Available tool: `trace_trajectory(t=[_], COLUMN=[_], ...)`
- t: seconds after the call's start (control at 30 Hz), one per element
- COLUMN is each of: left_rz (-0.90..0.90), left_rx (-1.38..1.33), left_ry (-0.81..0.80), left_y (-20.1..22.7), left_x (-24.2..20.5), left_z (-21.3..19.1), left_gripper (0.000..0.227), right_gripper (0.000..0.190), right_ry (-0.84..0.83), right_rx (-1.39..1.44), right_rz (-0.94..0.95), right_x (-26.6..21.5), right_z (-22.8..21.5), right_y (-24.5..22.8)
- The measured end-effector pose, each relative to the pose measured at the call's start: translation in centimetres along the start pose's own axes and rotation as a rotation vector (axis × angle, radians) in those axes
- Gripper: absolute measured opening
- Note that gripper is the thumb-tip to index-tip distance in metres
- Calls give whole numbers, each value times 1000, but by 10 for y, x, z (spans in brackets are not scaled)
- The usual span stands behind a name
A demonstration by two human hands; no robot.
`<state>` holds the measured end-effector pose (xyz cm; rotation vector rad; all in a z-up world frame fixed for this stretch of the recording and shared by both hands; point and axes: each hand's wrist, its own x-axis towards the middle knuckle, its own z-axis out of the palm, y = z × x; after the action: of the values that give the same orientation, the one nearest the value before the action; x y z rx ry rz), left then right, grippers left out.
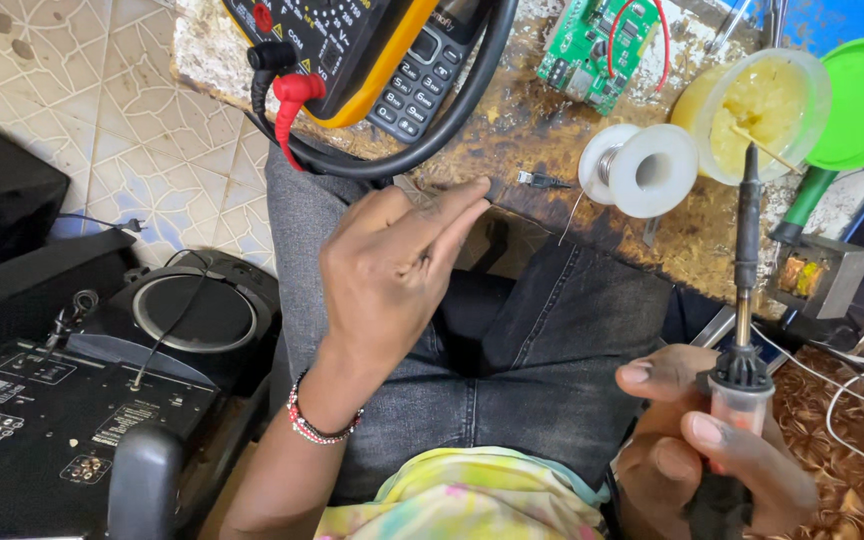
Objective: The person holds a small wire and uses a soldering iron to apply heat and solder to the connection point. They repeatedly touch the soldering iron to the wire while feeding solder from a spool to create a joint.
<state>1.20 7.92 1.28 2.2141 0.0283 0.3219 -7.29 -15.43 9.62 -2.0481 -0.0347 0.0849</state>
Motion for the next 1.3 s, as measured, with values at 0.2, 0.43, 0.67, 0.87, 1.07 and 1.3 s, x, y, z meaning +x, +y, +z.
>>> trace_trajectory(t=[0.2,0.43,0.67,0.87,1.07,1.3], left_rz=[65,81,116,213,213,218], left_rx=[-25,57,-43,-9,-33,71], left_ry=[-14,-2,16,38,29,112], left_y=[-5,-4,-7,-22,-28,-16], left_x=[-1,-1,-2,-4,-13,-5], left_z=[5,17,5,9,15,27], left_gripper=[15,10,24,32,26,9], right_gripper=[22,17,25,32,38,30], right_ry=[84,105,47,49,58,89], right_rx=[-50,-54,57,143,191,111], right_rz=[-248,-340,-140,-80,-40,-146], right_x=[18,25,16,9,5,6], right_z=[13,21,18,19,18,22], right_y=[7,16,-8,0,4,12])
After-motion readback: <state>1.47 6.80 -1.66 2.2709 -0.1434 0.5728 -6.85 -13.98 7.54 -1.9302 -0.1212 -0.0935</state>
